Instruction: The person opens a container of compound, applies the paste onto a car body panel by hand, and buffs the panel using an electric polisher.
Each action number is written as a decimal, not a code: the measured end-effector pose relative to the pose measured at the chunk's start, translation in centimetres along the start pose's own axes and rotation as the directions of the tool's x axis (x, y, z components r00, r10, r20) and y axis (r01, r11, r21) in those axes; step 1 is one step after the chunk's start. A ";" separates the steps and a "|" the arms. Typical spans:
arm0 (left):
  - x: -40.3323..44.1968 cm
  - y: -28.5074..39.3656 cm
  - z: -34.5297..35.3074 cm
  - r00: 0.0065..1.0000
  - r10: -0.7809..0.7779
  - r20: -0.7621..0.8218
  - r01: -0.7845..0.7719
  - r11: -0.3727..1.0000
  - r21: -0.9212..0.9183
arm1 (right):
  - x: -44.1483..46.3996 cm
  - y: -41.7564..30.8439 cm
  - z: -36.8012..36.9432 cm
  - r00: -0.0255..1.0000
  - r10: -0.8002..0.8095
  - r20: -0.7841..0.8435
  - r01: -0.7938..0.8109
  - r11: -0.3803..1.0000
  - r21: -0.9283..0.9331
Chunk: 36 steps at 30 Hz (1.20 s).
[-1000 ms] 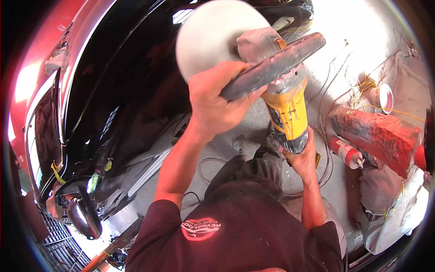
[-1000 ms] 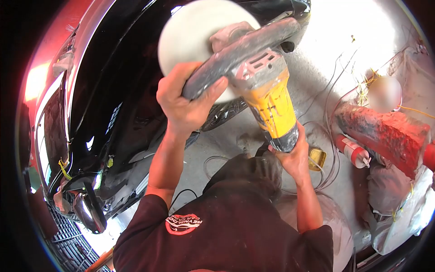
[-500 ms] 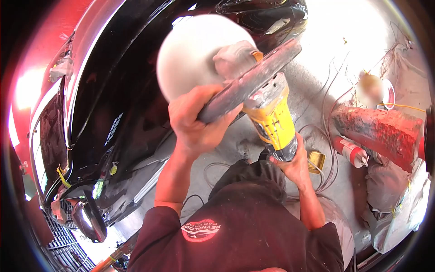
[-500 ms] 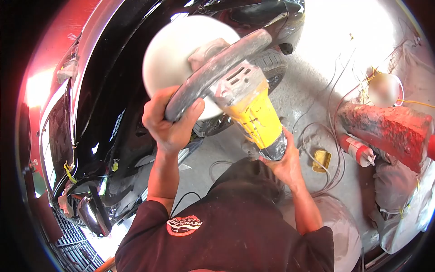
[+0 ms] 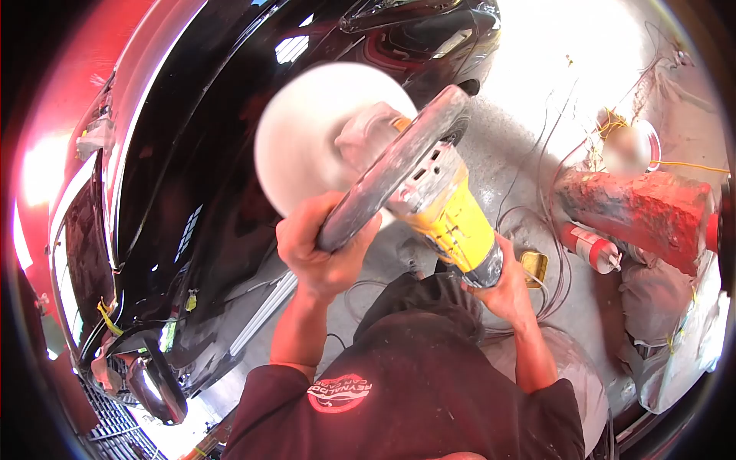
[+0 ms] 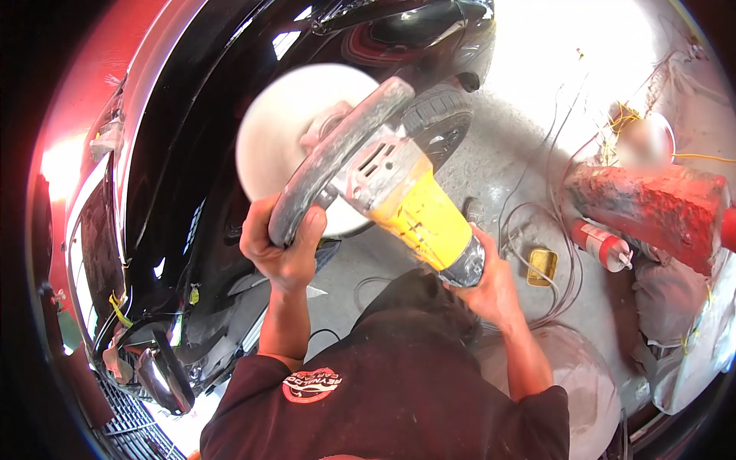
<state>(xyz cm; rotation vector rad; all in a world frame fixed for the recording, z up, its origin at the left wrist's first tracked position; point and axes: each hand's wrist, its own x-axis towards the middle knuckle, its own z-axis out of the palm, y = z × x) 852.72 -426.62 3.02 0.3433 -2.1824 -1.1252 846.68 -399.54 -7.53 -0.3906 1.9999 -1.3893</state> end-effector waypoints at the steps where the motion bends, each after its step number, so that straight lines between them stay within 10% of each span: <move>1: 0.2 0.1 0.2 1.000 -0.001 0.004 0.001 1.000 -0.008 | -0.1 -0.2 -0.2 1.000 -0.008 0.012 0.008 1.000 -0.002; 36: 18.5 -3.6 28.0 1.000 -0.015 -0.004 0.010 0.858 -0.514 | 14.7 -2.4 -24.7 0.985 0.104 -0.137 -0.123 0.983 -0.135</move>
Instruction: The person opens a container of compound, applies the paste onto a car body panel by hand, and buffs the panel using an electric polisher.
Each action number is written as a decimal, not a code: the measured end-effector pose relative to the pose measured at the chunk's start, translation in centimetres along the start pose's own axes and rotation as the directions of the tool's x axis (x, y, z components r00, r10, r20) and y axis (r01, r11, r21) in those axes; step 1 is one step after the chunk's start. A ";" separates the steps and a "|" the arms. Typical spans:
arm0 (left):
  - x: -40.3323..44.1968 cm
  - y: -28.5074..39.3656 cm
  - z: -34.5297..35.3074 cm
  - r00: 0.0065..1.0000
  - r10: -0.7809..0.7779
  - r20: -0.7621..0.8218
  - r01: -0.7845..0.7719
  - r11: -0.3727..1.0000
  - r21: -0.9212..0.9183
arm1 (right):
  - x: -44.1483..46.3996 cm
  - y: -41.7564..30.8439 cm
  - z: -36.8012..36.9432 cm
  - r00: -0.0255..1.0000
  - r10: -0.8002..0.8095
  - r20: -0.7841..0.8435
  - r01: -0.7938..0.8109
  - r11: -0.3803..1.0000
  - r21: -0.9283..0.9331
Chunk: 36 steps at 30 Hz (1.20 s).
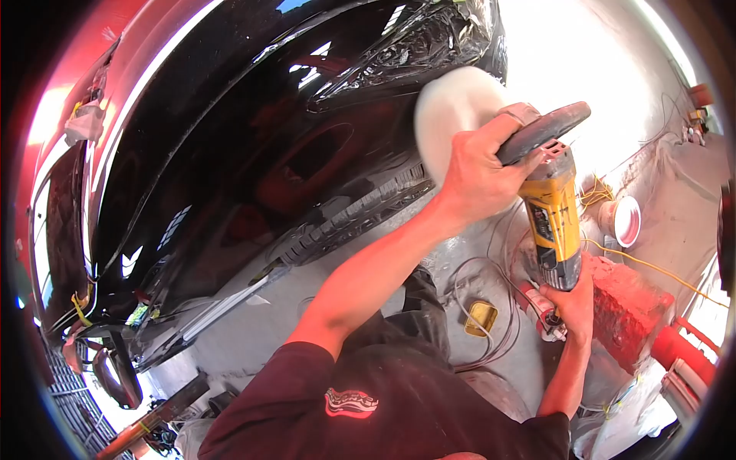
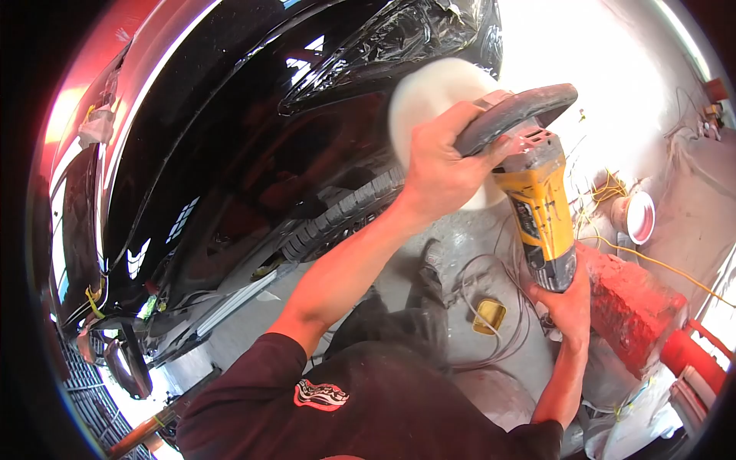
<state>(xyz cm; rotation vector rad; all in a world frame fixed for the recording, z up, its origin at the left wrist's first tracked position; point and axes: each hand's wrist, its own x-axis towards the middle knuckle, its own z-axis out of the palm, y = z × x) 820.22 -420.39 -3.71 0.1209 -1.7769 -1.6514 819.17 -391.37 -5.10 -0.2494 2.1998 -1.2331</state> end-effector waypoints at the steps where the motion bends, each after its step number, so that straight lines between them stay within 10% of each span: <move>1: 0.3 -0.3 0.4 1.000 -0.003 -0.008 0.003 1.000 -0.031 | 0.4 0.1 -0.5 1.000 0.000 0.005 0.000 1.000 -0.010; 10: 3.7 -1.7 2.2 0.974 -0.226 0.021 0.227 0.965 -0.134 | 2.8 -2.3 -3.6 0.999 0.052 -0.005 -0.052 0.999 0.009; 22: -2.4 6.4 -1.8 0.981 -0.126 -0.145 0.150 0.974 0.171 | 0.3 -4.1 -4.2 0.980 -0.023 0.199 0.048 0.992 -0.121; 36: 2.1 3.8 1.3 0.954 -0.214 -0.209 0.170 0.963 -0.208 | 2.3 -9.9 -8.3 0.976 0.153 0.158 -0.147 0.988 -0.050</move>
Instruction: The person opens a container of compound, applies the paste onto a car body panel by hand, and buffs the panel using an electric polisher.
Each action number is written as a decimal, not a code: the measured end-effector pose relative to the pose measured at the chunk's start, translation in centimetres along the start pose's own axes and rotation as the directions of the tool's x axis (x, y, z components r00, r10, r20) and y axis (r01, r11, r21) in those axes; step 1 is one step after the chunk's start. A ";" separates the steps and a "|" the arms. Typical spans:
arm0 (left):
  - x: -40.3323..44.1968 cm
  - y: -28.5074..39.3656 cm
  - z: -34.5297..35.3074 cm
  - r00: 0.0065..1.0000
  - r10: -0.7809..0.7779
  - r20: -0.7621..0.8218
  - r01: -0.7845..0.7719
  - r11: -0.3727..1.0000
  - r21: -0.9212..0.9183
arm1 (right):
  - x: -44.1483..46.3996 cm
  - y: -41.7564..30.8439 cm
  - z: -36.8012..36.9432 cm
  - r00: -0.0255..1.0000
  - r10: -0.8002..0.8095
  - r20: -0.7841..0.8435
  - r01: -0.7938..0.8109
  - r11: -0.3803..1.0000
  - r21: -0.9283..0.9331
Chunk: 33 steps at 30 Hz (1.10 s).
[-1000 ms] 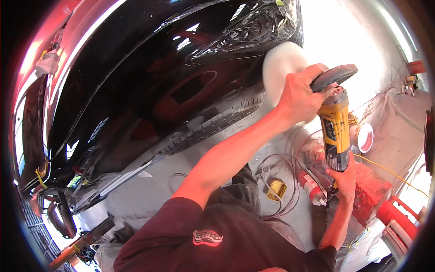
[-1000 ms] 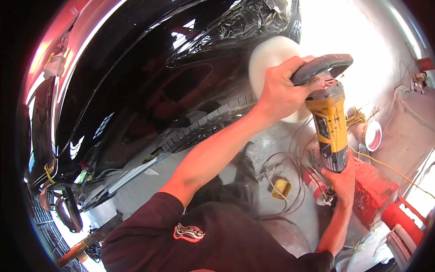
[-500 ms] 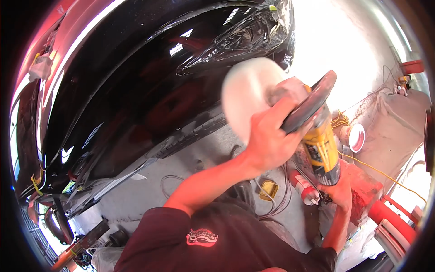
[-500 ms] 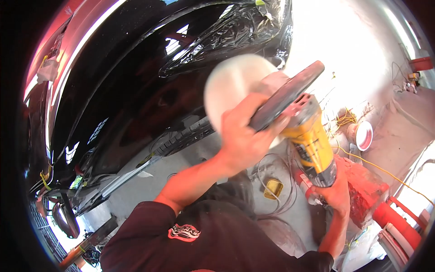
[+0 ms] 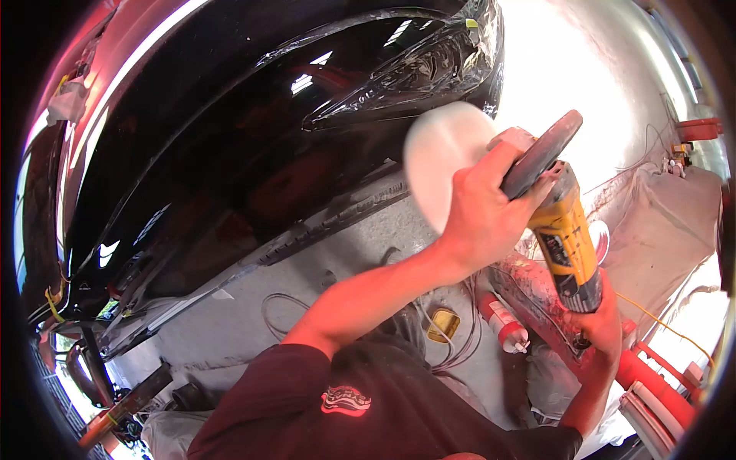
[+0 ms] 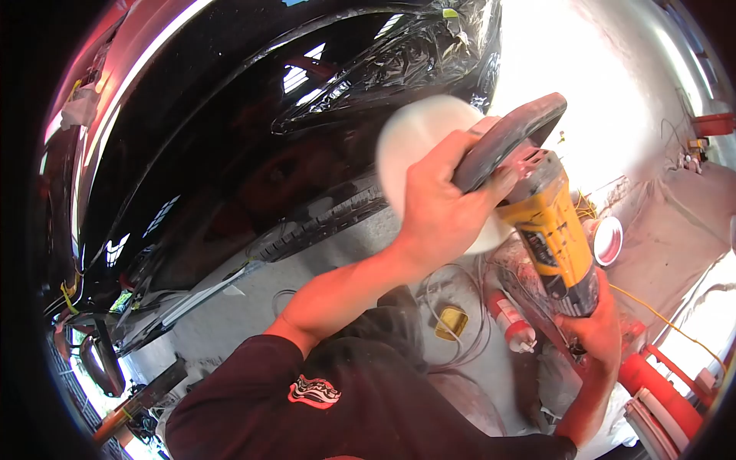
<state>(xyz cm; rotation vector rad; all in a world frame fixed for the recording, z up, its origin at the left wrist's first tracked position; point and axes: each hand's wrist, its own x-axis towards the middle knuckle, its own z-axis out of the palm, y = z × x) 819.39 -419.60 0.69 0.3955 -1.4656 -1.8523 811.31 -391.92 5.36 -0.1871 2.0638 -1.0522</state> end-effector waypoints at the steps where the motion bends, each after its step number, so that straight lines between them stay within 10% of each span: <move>1: 0.6 -0.5 0.5 1.000 -0.020 0.003 0.020 1.000 -0.003 | 0.2 -0.9 -0.2 1.000 0.006 0.019 -0.006 1.000 0.017; 24: -3.5 8.2 -3.8 0.999 0.034 0.002 -0.032 0.912 0.410 | 0.0 -1.4 2.2 0.982 -0.106 0.158 0.139 0.966 -0.216; 33: -6.3 10.2 -6.7 0.988 0.053 0.147 -0.129 0.803 0.581 | 0.4 3.1 5.7 0.965 -0.115 0.234 0.107 0.993 0.048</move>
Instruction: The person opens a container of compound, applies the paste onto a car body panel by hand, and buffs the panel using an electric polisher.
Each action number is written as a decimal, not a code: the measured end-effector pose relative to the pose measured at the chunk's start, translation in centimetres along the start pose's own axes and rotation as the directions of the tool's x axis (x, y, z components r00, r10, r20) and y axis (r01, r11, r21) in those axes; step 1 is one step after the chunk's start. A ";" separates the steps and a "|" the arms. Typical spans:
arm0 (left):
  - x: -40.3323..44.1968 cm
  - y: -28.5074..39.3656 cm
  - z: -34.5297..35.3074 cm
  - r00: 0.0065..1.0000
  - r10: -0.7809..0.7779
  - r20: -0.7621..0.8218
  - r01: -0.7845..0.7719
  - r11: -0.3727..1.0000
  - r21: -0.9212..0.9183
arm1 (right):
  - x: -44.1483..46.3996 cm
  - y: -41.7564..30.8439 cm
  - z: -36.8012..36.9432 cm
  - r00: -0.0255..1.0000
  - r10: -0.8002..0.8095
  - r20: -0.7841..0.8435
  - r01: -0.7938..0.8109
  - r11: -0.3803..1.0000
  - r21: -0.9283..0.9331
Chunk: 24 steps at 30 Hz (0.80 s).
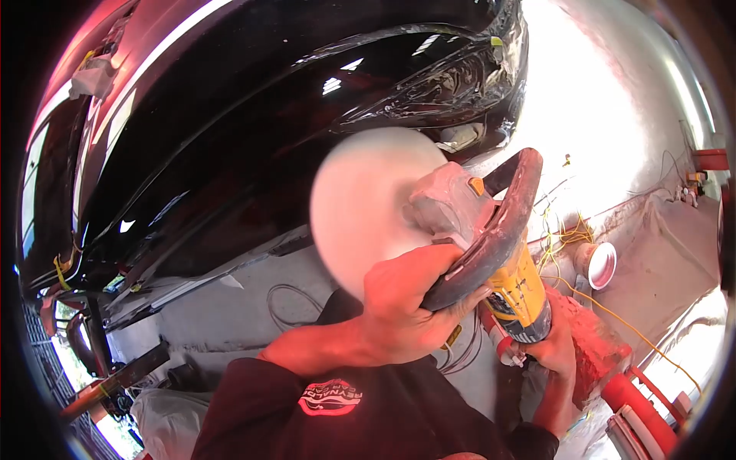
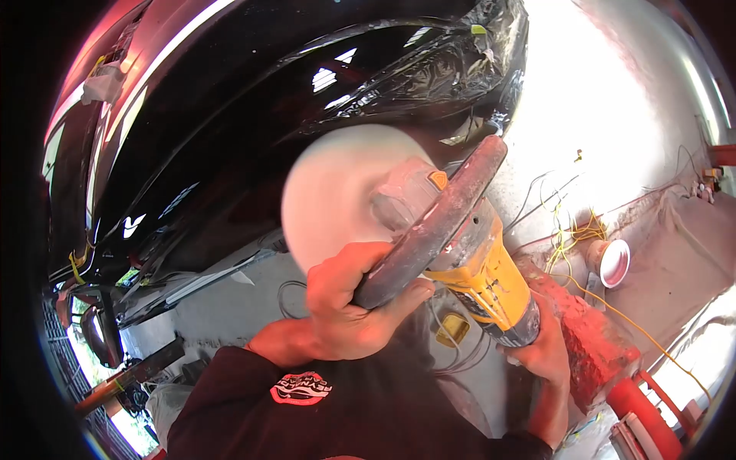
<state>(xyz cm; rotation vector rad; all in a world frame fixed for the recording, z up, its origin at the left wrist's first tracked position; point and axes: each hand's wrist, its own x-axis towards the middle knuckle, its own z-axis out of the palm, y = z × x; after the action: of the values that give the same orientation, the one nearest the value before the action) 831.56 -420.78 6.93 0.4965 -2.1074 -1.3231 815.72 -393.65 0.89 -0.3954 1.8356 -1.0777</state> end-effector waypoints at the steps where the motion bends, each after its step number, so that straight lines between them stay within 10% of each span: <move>1: 0.1 -0.4 0.4 1.000 0.006 0.006 -0.006 1.000 -0.018 | -0.1 0.4 -0.2 1.000 -0.002 -0.007 0.002 1.000 -0.011; 18: 9.0 -8.4 14.4 0.993 0.107 -0.057 -0.121 0.860 -0.496 | 1.1 3.0 -5.1 0.950 0.027 -0.311 -0.054 0.996 -0.076; 24: 7.7 -8.3 12.5 0.996 0.034 0.082 -0.001 0.924 -0.383 | 0.4 3.9 -2.8 0.938 -0.036 -0.344 -0.011 0.991 -0.136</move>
<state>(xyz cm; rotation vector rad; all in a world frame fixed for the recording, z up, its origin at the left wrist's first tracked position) 817.50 -420.50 -2.43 0.2558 -1.8452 -1.7216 813.86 -390.30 -1.99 -0.3109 2.2304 -1.0851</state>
